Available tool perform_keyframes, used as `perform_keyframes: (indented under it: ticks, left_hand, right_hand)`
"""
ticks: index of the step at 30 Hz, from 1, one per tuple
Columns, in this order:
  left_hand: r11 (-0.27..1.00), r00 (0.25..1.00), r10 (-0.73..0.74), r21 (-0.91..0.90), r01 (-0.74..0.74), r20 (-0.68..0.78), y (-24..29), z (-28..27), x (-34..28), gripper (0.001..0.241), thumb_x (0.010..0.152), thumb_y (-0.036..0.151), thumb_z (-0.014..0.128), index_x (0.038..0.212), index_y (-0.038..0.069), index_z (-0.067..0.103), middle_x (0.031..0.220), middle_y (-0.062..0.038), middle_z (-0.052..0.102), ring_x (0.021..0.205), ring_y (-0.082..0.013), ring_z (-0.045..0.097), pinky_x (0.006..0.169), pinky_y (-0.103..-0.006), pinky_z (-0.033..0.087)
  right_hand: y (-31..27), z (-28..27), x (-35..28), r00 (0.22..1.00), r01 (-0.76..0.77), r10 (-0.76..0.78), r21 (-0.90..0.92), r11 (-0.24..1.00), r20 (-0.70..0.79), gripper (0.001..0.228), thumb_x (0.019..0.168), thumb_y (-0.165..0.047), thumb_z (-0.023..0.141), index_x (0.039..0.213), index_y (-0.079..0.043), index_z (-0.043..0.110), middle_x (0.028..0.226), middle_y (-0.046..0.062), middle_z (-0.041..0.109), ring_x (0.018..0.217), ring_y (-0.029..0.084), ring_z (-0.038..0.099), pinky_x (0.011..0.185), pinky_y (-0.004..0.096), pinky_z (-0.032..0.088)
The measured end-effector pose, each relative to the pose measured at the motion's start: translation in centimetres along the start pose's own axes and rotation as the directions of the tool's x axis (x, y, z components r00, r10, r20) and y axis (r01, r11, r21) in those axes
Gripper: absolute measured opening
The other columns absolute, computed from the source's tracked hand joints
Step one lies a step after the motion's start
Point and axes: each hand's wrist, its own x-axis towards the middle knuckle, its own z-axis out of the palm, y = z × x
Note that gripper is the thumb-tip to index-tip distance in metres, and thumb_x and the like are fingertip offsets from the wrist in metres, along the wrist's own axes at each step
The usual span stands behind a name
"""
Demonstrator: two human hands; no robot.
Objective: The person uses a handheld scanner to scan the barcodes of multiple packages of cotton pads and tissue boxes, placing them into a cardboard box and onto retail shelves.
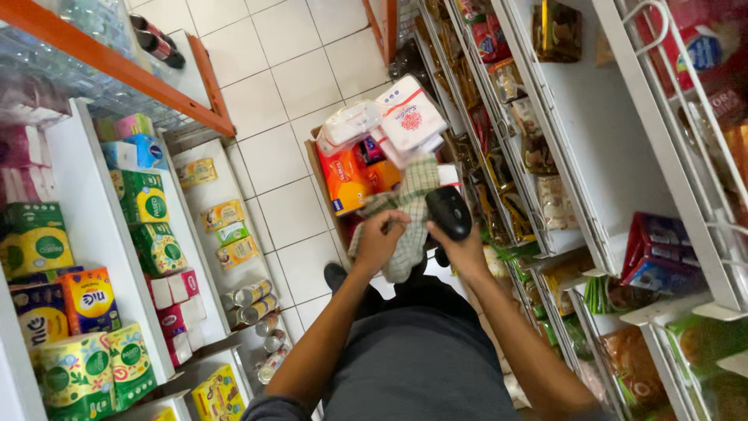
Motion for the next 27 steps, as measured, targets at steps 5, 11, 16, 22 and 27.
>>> perform_keyframes:
  ticks: [5, 11, 16, 22, 27]
  left_hand:
    - [0.957, 0.982, 0.184, -0.237, -0.167, 0.052, 3.6, -0.9, -2.4, 0.015, 0.093, -0.001, 0.061, 0.106, 0.005, 0.06, 0.099, 0.002, 0.062, 0.092, -0.008, 0.058, 0.082, -0.0249, 0.049]
    - [0.93, 0.99, 0.005, 0.364, 0.047, -0.14, 11.3, -6.0, 0.1, 0.037, 0.096, 0.021, 0.069, 0.13, 0.012, 0.06, 0.111, -0.006, 0.074, 0.097, -0.0191, 0.073, 0.086, -0.0313, 0.057]
    - [0.809, 0.882, 0.366, 0.571, -0.143, -0.298, 11.4, -10.7, 7.0, 0.088, 0.075, 0.02, 0.082, 0.151, 0.009, 0.037, 0.147, -0.023, 0.043, 0.136, -0.0403, 0.043, 0.11, -0.052, 0.04]
    - [0.696, 0.937, 0.322, 0.705, -0.137, -0.135, 10.2, -13.9, 13.2, 0.085, 0.074, 0.028, 0.086, 0.147, 0.011, 0.046, 0.154, -0.025, 0.037, 0.143, -0.0449, 0.033, 0.11, -0.0745, 0.019]
    - [0.769, 0.966, 0.24, 0.627, -0.126, -0.099, 12.5, -14.9, 14.7, 0.063, 0.078, 0.032, 0.084, 0.129, 0.007, 0.056, 0.134, -0.015, 0.064, 0.128, -0.0326, 0.059, 0.111, -0.0627, 0.033]
  right_hand:
    - [0.2, 3.6, -0.7, 0.981, -0.001, -0.052, 0.273, 0.962, 0.186, 0.033, 0.087, -0.015, 0.082, 0.116, -0.001, 0.07, 0.103, 0.003, 0.07, 0.092, 0.011, 0.063, 0.08, 0.028, 0.052]
    - [-0.4, 5.1, 0.4, 0.996, 0.01, -0.04, 0.358, 0.934, 0.077, 0.041, 0.086, -0.008, 0.08, 0.124, -0.001, 0.069, 0.112, 0.005, 0.072, 0.1, 0.013, 0.066, 0.089, 0.028, 0.053]
    - [-3.4, 6.8, 0.7, 0.998, 0.041, -0.015, 0.501, 0.865, -0.055, 0.049, 0.086, -0.005, 0.078, 0.133, -0.001, 0.064, 0.122, 0.006, 0.069, 0.108, 0.015, 0.063, 0.095, 0.031, 0.051]
    - [-6.1, 10.7, 0.2, 0.994, 0.028, 0.043, 0.595, 0.803, -0.105, 0.055, 0.086, -0.003, 0.076, 0.139, -0.003, 0.059, 0.133, 0.008, 0.064, 0.118, 0.017, 0.06, 0.101, 0.031, 0.049]
    - [-7.1, 12.0, 0.5, 0.985, 0.096, 0.0, 0.556, 0.826, -0.17, 0.052, 0.087, -0.004, 0.076, 0.137, -0.001, 0.061, 0.13, 0.007, 0.067, 0.114, 0.015, 0.064, 0.098, 0.03, 0.052]
